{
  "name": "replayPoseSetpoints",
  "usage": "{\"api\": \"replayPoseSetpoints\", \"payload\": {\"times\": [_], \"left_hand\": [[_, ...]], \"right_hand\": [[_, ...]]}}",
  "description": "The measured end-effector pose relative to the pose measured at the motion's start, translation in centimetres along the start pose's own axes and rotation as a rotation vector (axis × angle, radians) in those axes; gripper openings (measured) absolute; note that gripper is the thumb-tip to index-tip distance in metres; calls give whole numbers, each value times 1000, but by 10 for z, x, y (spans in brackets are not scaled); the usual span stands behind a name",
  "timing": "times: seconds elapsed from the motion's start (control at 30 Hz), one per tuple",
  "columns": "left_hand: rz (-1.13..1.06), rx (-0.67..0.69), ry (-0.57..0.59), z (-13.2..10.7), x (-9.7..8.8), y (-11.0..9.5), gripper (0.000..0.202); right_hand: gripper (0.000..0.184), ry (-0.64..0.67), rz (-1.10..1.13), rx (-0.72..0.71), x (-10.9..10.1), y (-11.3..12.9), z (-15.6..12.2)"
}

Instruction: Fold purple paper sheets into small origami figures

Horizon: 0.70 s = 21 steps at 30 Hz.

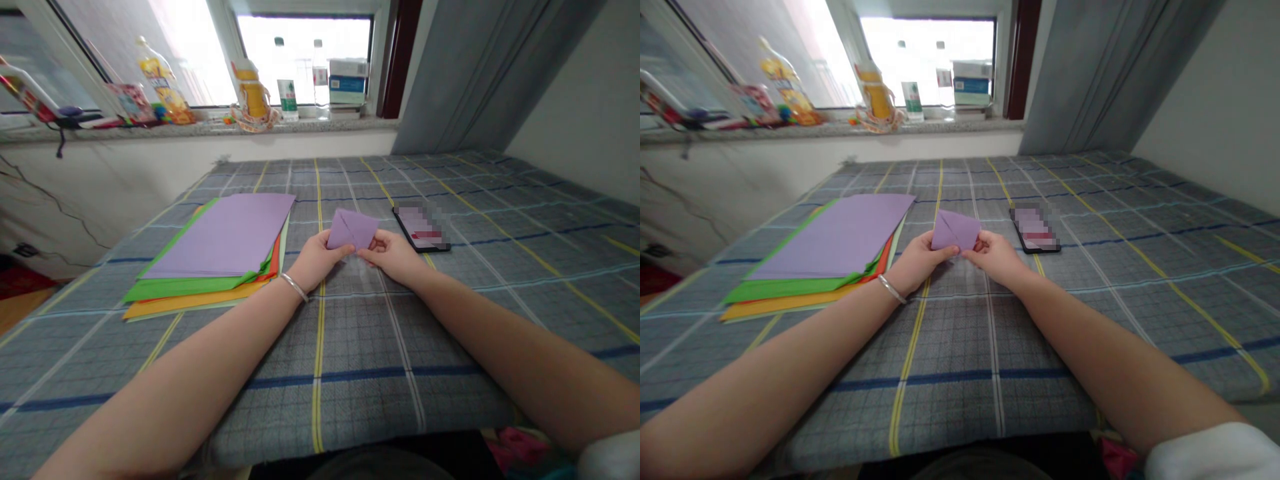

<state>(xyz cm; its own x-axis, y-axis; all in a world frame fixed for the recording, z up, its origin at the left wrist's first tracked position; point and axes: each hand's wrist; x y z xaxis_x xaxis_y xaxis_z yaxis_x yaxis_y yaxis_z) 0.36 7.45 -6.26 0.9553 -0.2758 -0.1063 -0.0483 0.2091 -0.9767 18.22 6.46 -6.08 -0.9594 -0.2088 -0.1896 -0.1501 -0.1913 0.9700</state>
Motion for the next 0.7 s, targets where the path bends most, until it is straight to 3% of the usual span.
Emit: {"api": "replayPoseSetpoints", "payload": {"times": [0.13, 0.47, 0.7], "left_hand": [[61, -31, -4, -2, 1, -2, 39], [158, 5, -47, 1, -2, -4, 25], [-112, -33, -39, 4, 0, -2, 34]], "right_hand": [[15, 8, -97, -56, -1, 0, 1], [19, 44, -147, 62, -6, 13, -2], [22, 17, -145, 70, -12, 16, -3]]}}
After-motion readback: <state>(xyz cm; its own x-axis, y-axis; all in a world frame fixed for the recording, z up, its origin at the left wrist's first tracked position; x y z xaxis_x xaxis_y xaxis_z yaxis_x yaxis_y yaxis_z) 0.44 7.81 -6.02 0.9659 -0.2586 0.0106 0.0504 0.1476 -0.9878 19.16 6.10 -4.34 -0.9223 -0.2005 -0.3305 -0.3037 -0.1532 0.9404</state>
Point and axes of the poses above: each hand's wrist, its own z-axis towards the middle knuckle, its own x-axis out of the palm, y = z × x
